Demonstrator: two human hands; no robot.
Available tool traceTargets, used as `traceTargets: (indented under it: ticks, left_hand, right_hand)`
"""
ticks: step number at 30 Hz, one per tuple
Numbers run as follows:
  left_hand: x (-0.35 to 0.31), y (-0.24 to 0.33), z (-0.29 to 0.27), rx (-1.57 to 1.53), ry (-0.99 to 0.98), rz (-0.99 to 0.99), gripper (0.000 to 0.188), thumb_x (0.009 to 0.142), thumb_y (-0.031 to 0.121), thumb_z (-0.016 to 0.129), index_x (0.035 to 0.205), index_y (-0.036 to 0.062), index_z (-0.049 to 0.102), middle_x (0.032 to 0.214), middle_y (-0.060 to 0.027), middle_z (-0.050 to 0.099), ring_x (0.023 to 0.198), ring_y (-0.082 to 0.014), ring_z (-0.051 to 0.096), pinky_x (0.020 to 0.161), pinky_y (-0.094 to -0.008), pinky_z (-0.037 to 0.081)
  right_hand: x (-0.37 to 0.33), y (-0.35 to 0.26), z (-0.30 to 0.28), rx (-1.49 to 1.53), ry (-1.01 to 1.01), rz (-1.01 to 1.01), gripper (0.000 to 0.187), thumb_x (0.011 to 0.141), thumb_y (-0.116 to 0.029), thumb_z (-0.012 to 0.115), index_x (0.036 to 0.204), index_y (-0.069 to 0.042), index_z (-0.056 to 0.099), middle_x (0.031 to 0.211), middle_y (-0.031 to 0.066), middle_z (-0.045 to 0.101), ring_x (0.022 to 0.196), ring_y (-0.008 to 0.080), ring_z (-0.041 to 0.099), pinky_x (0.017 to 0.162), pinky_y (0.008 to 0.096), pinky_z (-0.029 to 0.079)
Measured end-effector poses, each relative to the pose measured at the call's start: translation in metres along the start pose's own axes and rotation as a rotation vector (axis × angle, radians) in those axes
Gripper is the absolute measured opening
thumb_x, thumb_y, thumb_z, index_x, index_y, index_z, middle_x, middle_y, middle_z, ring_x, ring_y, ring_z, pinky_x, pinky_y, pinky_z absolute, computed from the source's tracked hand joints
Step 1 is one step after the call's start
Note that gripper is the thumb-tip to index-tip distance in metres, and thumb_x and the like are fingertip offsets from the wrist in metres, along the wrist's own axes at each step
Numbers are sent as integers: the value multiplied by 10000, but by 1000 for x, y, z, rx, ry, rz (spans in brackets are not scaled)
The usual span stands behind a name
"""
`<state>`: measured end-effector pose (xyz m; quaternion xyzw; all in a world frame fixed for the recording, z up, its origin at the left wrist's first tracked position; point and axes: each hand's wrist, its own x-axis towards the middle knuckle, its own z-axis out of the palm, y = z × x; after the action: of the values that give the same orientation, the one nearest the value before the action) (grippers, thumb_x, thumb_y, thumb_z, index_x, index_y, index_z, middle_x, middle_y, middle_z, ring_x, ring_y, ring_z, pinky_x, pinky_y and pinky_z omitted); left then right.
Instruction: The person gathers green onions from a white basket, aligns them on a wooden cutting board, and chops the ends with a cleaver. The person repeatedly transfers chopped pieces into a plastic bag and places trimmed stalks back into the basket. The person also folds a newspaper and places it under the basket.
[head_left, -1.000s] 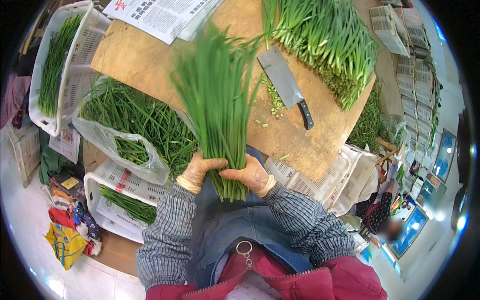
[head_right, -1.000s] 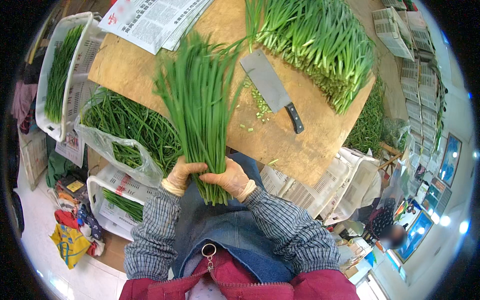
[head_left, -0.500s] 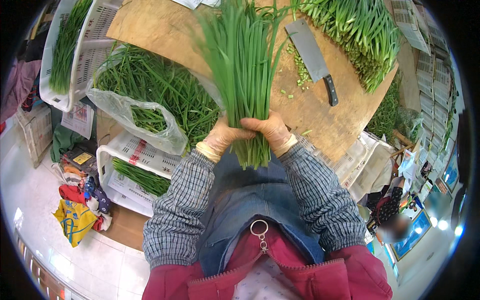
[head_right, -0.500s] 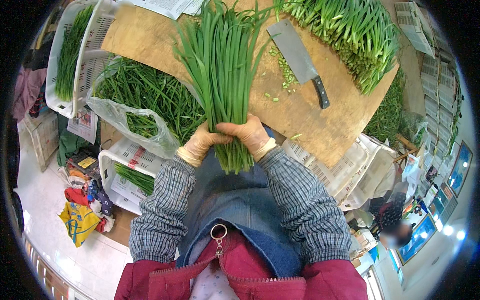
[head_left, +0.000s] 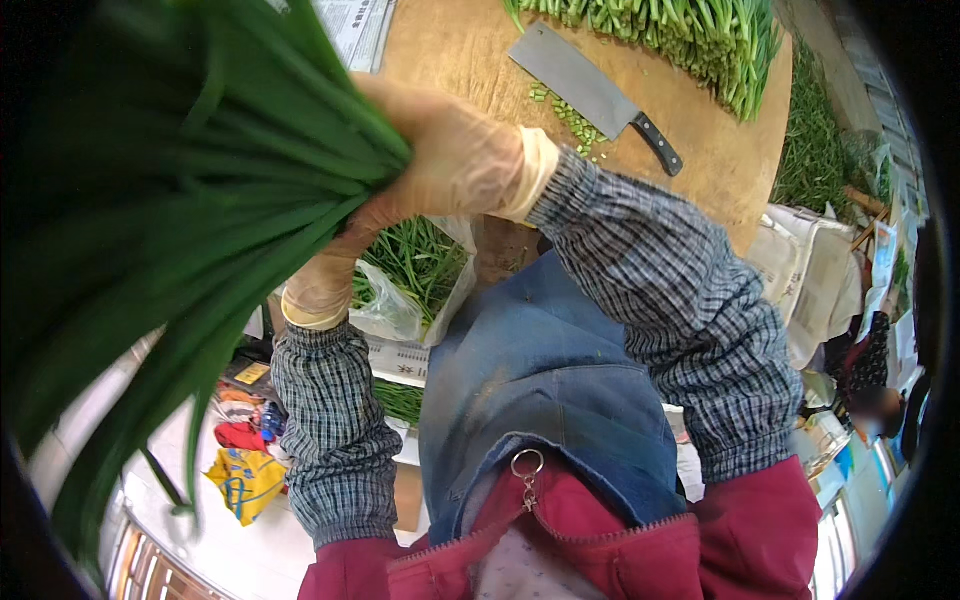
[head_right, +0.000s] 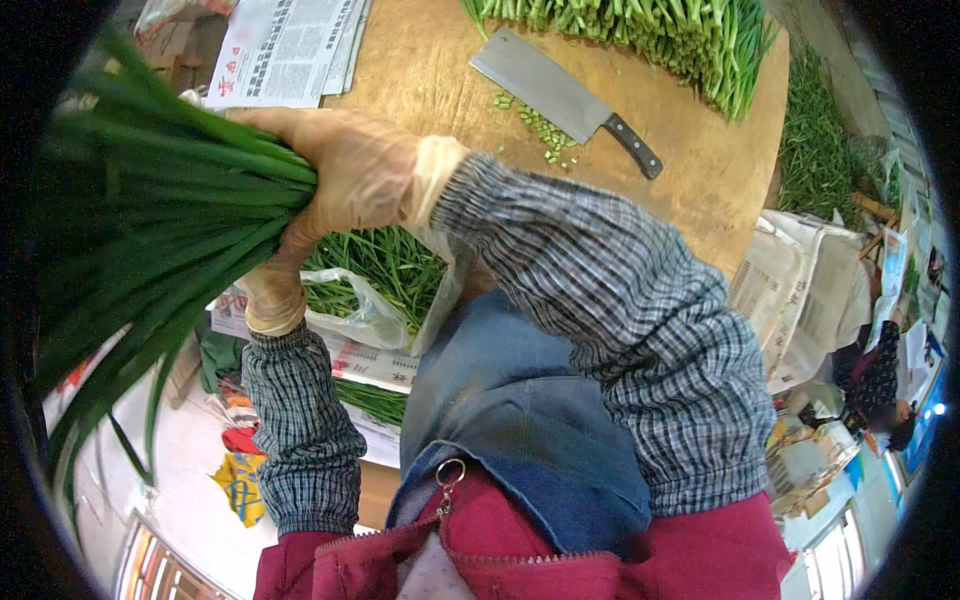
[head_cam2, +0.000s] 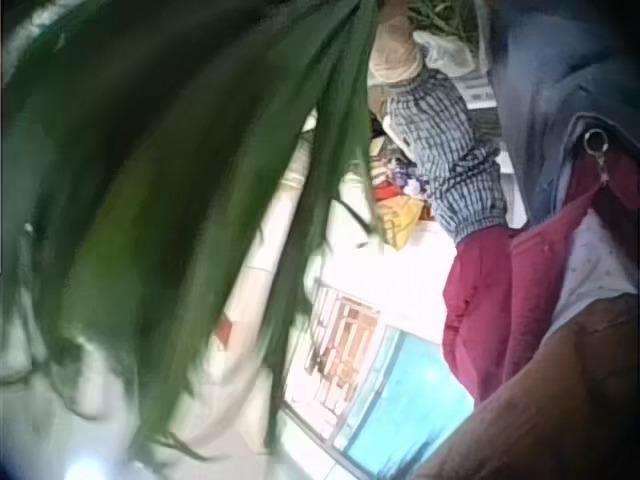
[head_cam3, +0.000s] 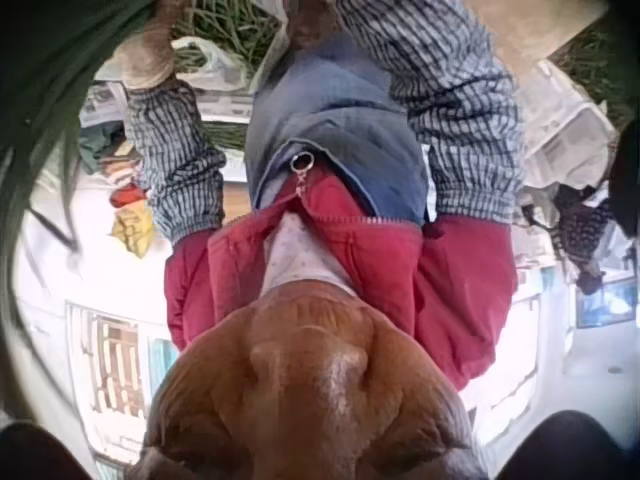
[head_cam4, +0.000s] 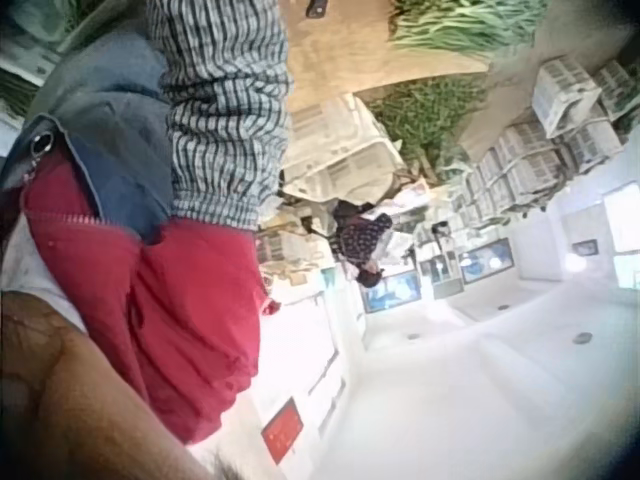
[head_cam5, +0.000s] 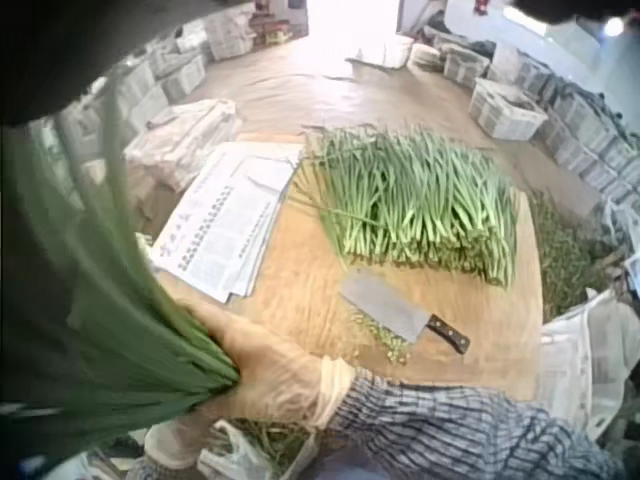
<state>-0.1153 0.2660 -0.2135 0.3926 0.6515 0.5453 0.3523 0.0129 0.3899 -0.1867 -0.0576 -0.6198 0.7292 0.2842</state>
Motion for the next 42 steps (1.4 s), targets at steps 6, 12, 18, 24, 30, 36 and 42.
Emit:
traceTargets:
  ticks: [6,12,18,24,30,36,42]
  left_hand:
    - [0,-49,9,-130,47,-134,575,697,136,770,1193,6,511,1182,-97,566,1032,-223,549,888,-342,455]
    - [2,-72,23,-177,69,-213,564,716,112,740,1214,11,495,1199,-95,554,1053,-223,537,905,-347,445]
    - [-2,-78,34,-222,57,-255,554,735,89,709,1234,16,479,1215,-94,542,1074,-224,524,923,-353,436]
    - [8,-91,47,-325,60,-264,546,754,66,678,1254,20,463,1231,-93,529,1095,-225,511,941,-358,427]
    - [-16,-36,76,-609,167,-374,500,702,-56,611,1189,-1,516,1146,-86,568,1068,-237,522,940,-345,411]
    - [-43,-50,117,-1090,144,-816,398,847,191,561,1201,36,468,1151,-136,548,1023,-287,556,797,-512,500]
    - [-35,-73,107,-1002,2,-1005,343,873,268,544,1127,38,523,985,-119,625,845,-253,619,633,-409,520]
  right_hand:
    - [-18,56,-38,-35,-82,82,870,539,-20,814,1306,-70,406,1239,88,528,1122,199,500,967,362,423]
    - [-36,90,-47,22,-24,136,686,592,-104,791,1209,-91,492,1161,106,574,1039,248,558,890,373,453]
    - [-33,71,-53,-313,74,-66,558,595,-130,773,1111,-93,564,1098,111,613,964,276,604,831,374,473]
    - [-38,62,-66,333,22,451,472,661,-40,712,1119,-63,599,972,102,667,893,207,617,782,355,494]
    - [28,11,-65,-603,-606,620,575,623,-239,751,1120,-2,586,1004,151,651,903,249,623,765,345,491]
    - [44,40,-56,-794,-987,1089,634,661,-357,774,1178,-45,580,1115,142,621,991,277,590,912,387,420]
    - [15,115,-76,-491,-843,1164,682,596,-447,784,1065,17,615,957,159,663,852,256,635,737,345,495]
